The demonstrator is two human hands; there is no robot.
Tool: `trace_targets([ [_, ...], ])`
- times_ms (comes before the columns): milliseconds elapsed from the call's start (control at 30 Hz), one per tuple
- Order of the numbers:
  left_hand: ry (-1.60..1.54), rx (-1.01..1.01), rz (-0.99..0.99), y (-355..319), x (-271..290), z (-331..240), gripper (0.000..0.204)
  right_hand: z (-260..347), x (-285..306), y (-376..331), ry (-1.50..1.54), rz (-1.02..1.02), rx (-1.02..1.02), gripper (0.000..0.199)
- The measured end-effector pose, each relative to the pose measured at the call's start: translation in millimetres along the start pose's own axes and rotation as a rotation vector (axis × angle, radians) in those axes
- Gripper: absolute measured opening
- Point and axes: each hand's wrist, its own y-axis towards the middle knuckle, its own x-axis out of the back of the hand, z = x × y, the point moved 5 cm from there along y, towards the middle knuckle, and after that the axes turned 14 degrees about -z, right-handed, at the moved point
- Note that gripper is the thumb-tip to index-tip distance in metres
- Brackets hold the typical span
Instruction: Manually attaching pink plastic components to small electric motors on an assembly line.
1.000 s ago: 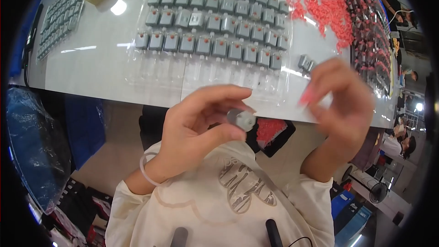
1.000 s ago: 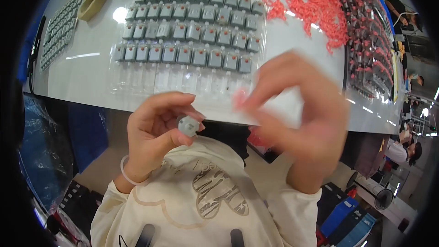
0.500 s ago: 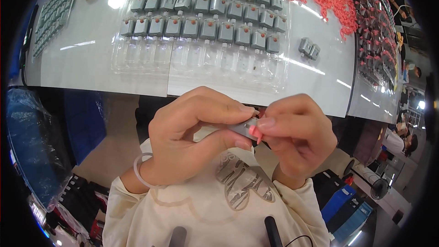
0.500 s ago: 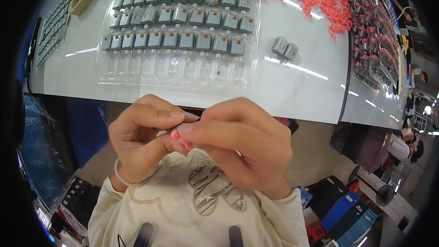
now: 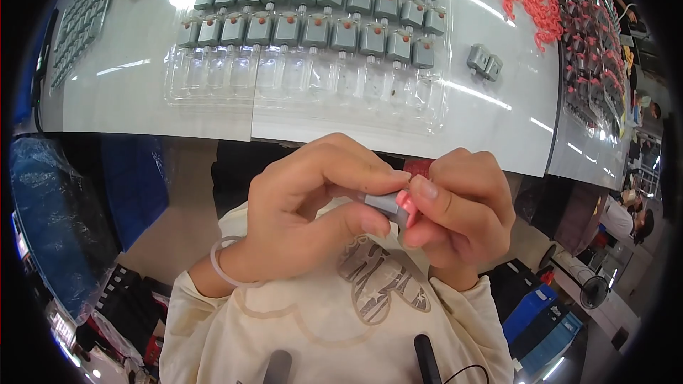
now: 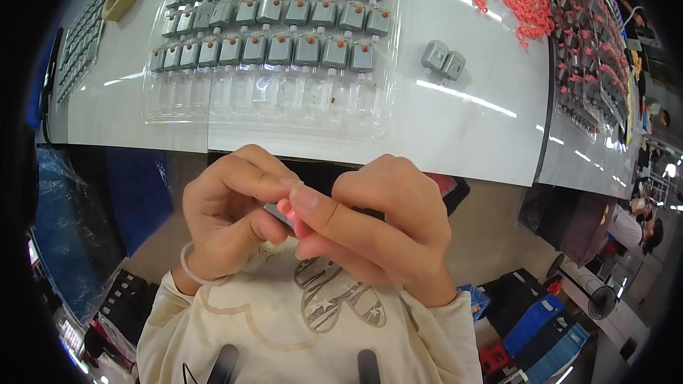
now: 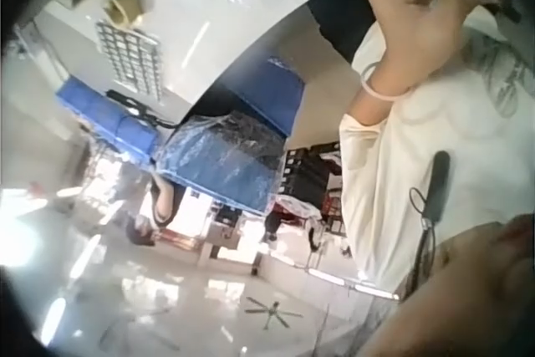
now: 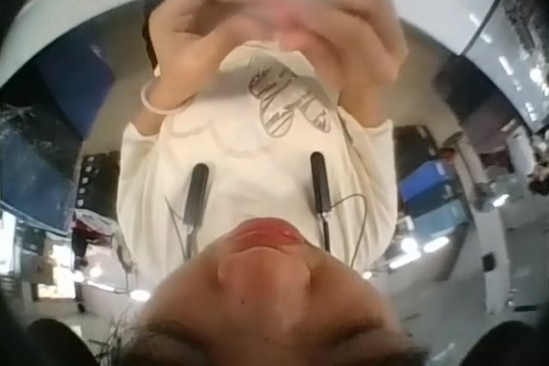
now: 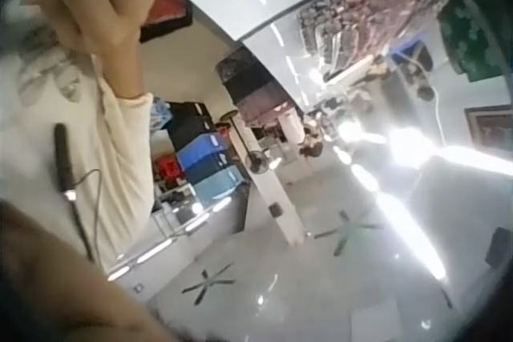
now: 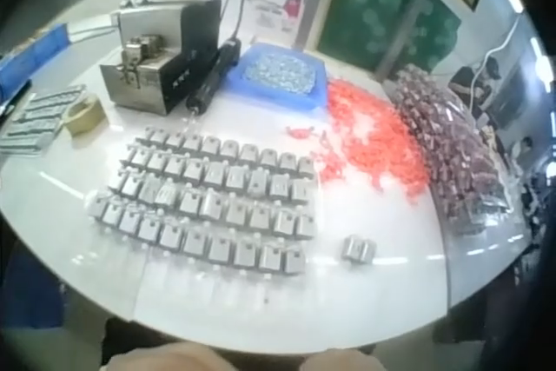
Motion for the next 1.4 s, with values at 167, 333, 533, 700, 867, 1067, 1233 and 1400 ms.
trace_targets([
  [167,-0.008,-0.015,0.013,1,1,2,0.029,-2,-1,-3,-0.001,0.004,0.078,0.033],
  [333,0.033,-0.033,-0.002,7,-5,-1,0.026,-15,-3,-5,0.192,0.006,0.026,0.033],
  [533,-0.017,0.001,0.049,8,-8,-2,0.026,-17,-5,-12,0.361,-0.027,-0.011,0.036],
  [700,-0.183,0.122,0.112,5,-3,17,0.030,-17,-2,-15,0.269,-0.052,-0.165,0.044],
  [867,-0.045,0.266,-0.041,7,-7,11,0.046,-14,7,-4,0.034,0.005,-0.170,0.041],
  [1067,0.064,0.261,-0.028,15,-4,-2,0.055,-30,18,16,-0.079,0.046,-0.250,0.031],
  [1233,0.350,-0.097,-0.124,28,18,-23,0.039,-65,26,25,-0.244,-0.022,-0.300,0.026],
  [1400,0.400,-0.122,-0.151,29,25,-26,0.029,-66,19,23,-0.431,0.158,-0.147,0.029],
])
